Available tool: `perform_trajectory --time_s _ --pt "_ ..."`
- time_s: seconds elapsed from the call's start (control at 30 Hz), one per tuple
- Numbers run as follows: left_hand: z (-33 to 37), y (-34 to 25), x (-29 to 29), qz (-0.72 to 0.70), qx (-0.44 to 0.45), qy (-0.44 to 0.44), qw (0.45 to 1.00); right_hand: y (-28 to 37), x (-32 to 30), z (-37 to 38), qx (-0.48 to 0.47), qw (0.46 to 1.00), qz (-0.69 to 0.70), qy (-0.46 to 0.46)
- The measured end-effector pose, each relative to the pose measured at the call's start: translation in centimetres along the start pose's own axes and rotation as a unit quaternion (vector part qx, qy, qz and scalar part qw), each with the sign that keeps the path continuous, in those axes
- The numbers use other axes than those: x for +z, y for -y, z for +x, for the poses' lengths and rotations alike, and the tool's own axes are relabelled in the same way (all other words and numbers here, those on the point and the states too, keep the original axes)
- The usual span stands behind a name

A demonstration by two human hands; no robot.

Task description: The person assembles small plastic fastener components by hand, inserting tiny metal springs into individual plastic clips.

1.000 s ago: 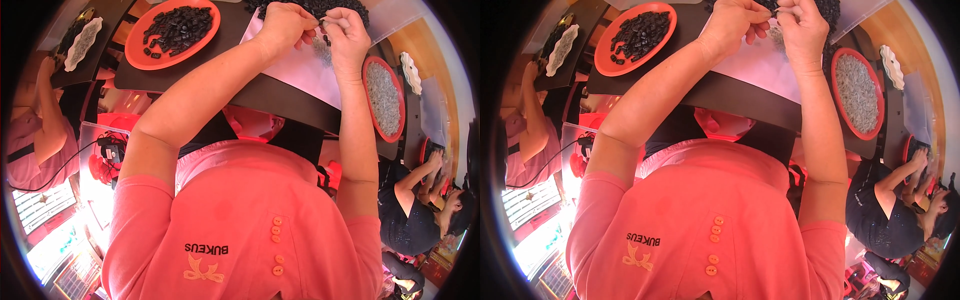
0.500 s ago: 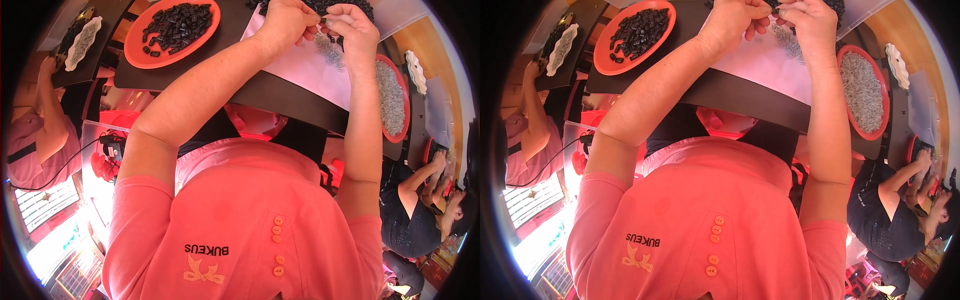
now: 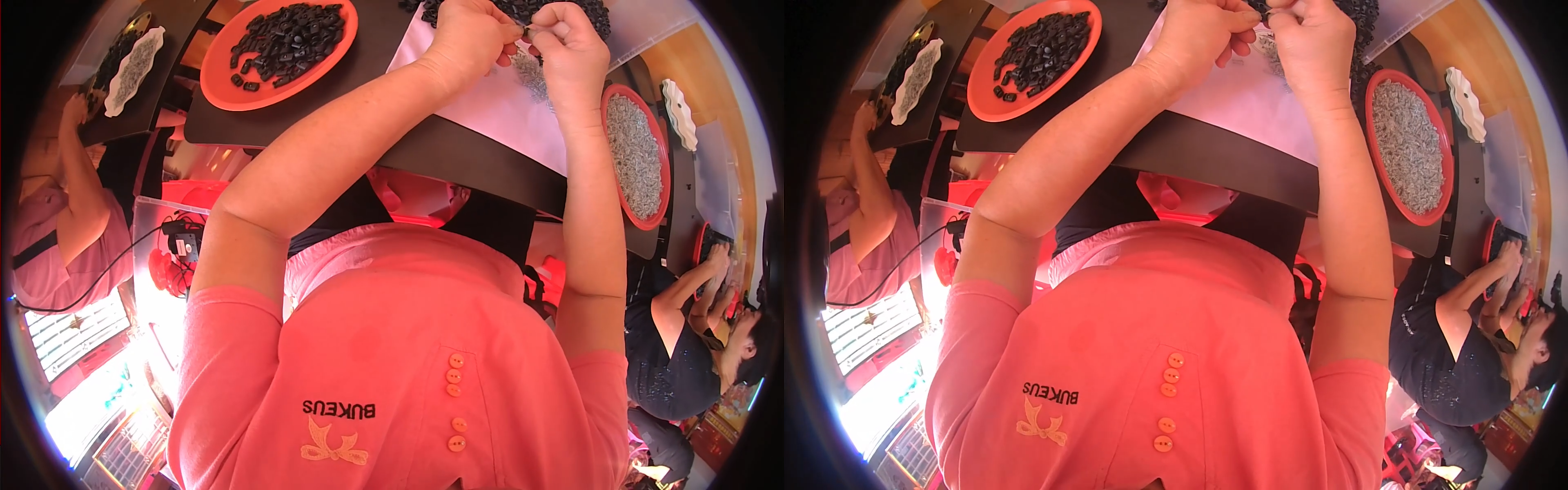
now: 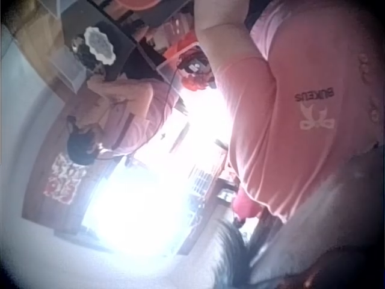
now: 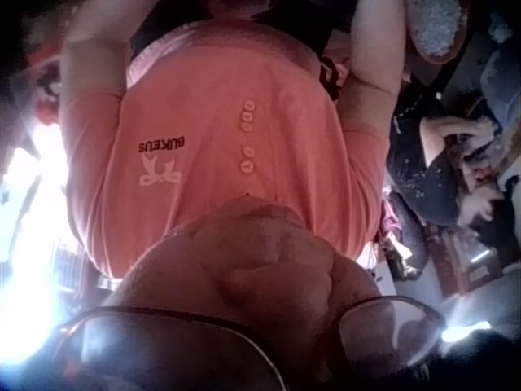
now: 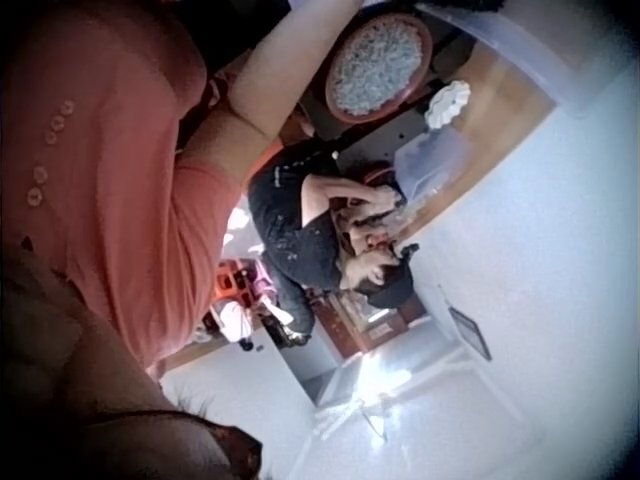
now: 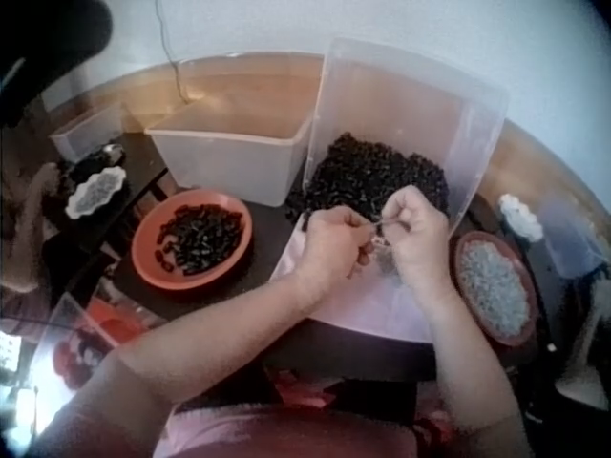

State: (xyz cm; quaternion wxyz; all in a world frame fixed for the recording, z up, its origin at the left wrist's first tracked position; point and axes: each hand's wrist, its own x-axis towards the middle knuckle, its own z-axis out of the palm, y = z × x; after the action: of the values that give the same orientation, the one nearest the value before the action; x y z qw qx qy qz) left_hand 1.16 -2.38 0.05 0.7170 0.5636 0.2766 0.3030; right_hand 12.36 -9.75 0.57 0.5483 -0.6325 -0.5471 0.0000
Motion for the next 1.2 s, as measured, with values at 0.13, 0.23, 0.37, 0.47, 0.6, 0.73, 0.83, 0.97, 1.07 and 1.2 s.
perform_trajectory --time_s 0.13,0.23,0.37,0.47,0.6,0.73,0.83,0.97,1.07,1.2 --pt "0.2 1.2 0.2 -0.021 0.060 -0.035 0.997 3.1 0.7 -0.5 0.039 0.995 -0.089 0.019" --pt "0.2 1.6 0.4 -0.055 0.066 -0.063 0.994 2.3 0.7 -0.5 -0.019 0.989 -0.142 0.026" --pt "-0.3 1.0 0.6 -0.040 0.072 -0.075 0.994 0.5 1.1 -0.7 -0.083 0.982 -0.166 -0.026" --pt "0.1 1.1 0.1 -0.048 0.060 -0.066 0.995 0.7 1.4 -0.7 -0.074 0.989 -0.125 -0.042" --pt "0.4 1.5 0.0 -0.052 0.074 -0.066 0.994 0.6 1.7 -0.8 -0.098 0.984 -0.133 -0.063" --pt "-0.2 0.6 -0.4 -0.091 0.038 -0.068 0.993 1.6 2.4 -1.4 -0.082 0.988 -0.117 -0.055" --pt "0.0 0.7 -0.3 -0.103 0.040 -0.064 0.992 0.1 2.5 -1.4 -0.107 0.980 -0.154 -0.060" --pt "0.1 0.9 -0.3 -0.123 0.025 -0.050 0.991 0.6 2.6 -1.5 -0.147 0.972 -0.163 -0.078" --pt "0.8 1.6 -0.3 -0.135 0.040 -0.018 0.990 0.5 3.1 -1.4 -0.156 0.971 -0.152 -0.095" --pt "2.3 2.9 -0.4 0.116 0.128 -0.009 0.985 0.6 3.5 -1.3 -0.181 0.962 -0.174 -0.108"
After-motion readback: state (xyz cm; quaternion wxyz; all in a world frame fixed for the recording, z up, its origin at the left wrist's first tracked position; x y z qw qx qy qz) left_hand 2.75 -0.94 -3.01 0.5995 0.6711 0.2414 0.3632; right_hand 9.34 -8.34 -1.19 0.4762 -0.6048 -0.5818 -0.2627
